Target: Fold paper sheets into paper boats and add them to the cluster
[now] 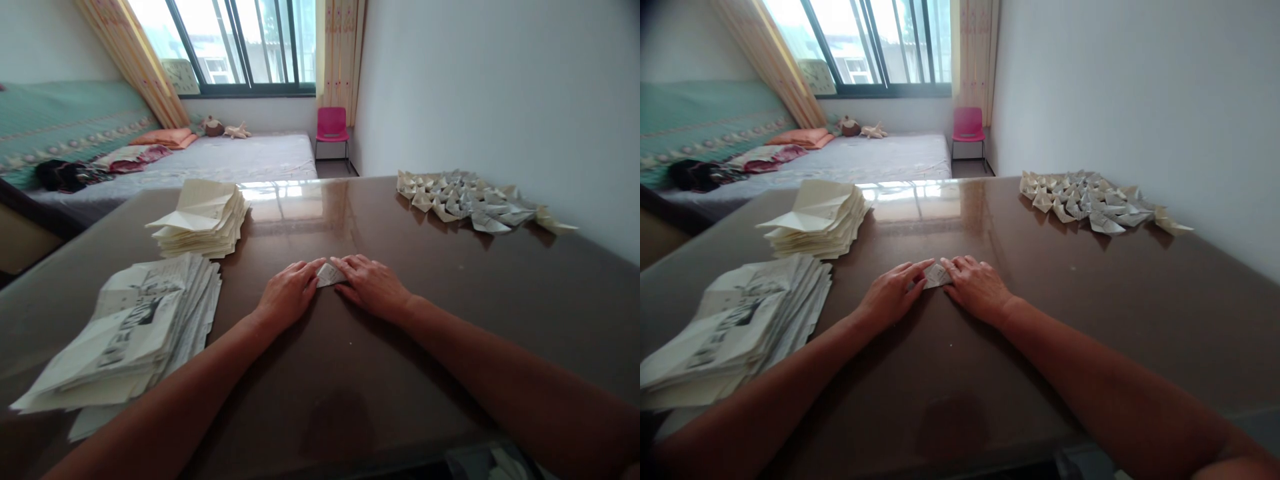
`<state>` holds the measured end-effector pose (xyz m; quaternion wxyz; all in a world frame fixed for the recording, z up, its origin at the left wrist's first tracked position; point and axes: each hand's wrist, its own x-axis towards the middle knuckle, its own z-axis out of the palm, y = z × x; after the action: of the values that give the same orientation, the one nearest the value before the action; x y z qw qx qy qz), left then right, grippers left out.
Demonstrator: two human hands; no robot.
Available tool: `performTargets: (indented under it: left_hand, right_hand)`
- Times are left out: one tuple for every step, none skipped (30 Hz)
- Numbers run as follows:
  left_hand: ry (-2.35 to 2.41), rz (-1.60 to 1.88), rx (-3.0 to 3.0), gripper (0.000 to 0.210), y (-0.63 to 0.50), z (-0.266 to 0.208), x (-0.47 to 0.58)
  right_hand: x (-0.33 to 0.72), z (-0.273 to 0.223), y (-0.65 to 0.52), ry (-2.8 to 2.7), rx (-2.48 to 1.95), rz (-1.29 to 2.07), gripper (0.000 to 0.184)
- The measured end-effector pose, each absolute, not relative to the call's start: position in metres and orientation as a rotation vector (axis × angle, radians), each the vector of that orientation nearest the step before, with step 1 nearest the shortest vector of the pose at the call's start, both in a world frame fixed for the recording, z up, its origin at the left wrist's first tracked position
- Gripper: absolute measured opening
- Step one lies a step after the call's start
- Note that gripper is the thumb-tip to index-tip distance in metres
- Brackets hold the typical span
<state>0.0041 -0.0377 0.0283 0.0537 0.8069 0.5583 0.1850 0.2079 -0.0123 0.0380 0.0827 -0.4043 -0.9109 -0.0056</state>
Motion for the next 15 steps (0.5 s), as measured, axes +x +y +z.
performTargets:
  left_hand:
    - [1.685, 0.593, 2.408, 0.041, -0.0373, 0.029, 0.0042]
    - [1.67, 0.623, 2.367, 0.042, -0.0368, 0.0293, 0.0042]
    - [1.655, 0.649, 2.329, 0.042, -0.0363, 0.0294, 0.0042]
    - [1.643, 0.672, 2.294, 0.043, -0.0358, 0.0291, 0.0042]
    - [1.634, 0.693, 2.261, 0.043, -0.0352, 0.0286, 0.0043]
    - [1.626, 0.713, 2.231, 0.044, -0.0346, 0.028, 0.0044]
    - [1.618, 0.732, 2.201, 0.043, -0.0339, 0.0272, 0.0046]
    - [1.61, 0.75, 2.169, 0.043, -0.0331, 0.0266, 0.0049]
    - [1.6, 0.768, 2.136, 0.043, -0.0324, 0.0261, 0.0053]
    - [1.584, 0.786, 2.103, 0.043, -0.0317, 0.0258, 0.0056]
    - [1.565, 0.8, 2.072, 0.043, -0.0311, 0.0257, 0.0059]
    - [1.544, 0.811, 2.047, 0.044, -0.0307, 0.026, 0.0062]
    - [1.522, 0.821, 2.03, 0.045, -0.0305, 0.0264, 0.0064]
    - [1.5, 0.827, 2.022, 0.046, -0.0304, 0.0271, 0.0065]
    - [1.478, 0.831, 2.018, 0.047, -0.0306, 0.0278, 0.0066]
  right_hand:
    - [0.2083, 0.0373, -0.0112, -2.694, -1.199, -0.025, 0.056]
    - [0.2086, 0.0374, -0.0105, -2.665, -1.186, -0.039, 0.06]
    - [0.2089, 0.0382, -0.0102, -2.639, -1.165, -0.054, 0.062]
    - [0.2091, 0.0395, -0.0104, -2.618, -1.137, -0.067, 0.063]
    - [0.2092, 0.041, -0.011, -2.605, -1.104, -0.077, 0.062]
    - [0.2093, 0.0425, -0.0117, -2.598, -1.066, -0.084, 0.059]
    - [0.2093, 0.0435, -0.0124, -2.599, -1.027, -0.088, 0.054]
    - [0.2092, 0.044, -0.0129, -2.606, -0.986, -0.092, 0.049]
    - [0.2092, 0.0437, -0.013, -2.619, -0.946, -0.096, 0.044]
    - [0.2091, 0.0427, -0.0128, -2.633, -0.909, -0.098, 0.04]
    - [0.2091, 0.0412, -0.0121, -2.64, -0.882, -0.095, 0.038]
    - [0.2092, 0.0394, -0.0112, -2.637, -0.869, -0.083, 0.037]
    - [0.2093, 0.0375, -0.0102, -2.625, -0.866, -0.065, 0.038]
    - [0.2094, 0.0359, -0.0092, -2.607, -0.872, -0.046, 0.04]
    - [0.2097, 0.0346, -0.0083, -2.59, -0.881, -0.028, 0.041]
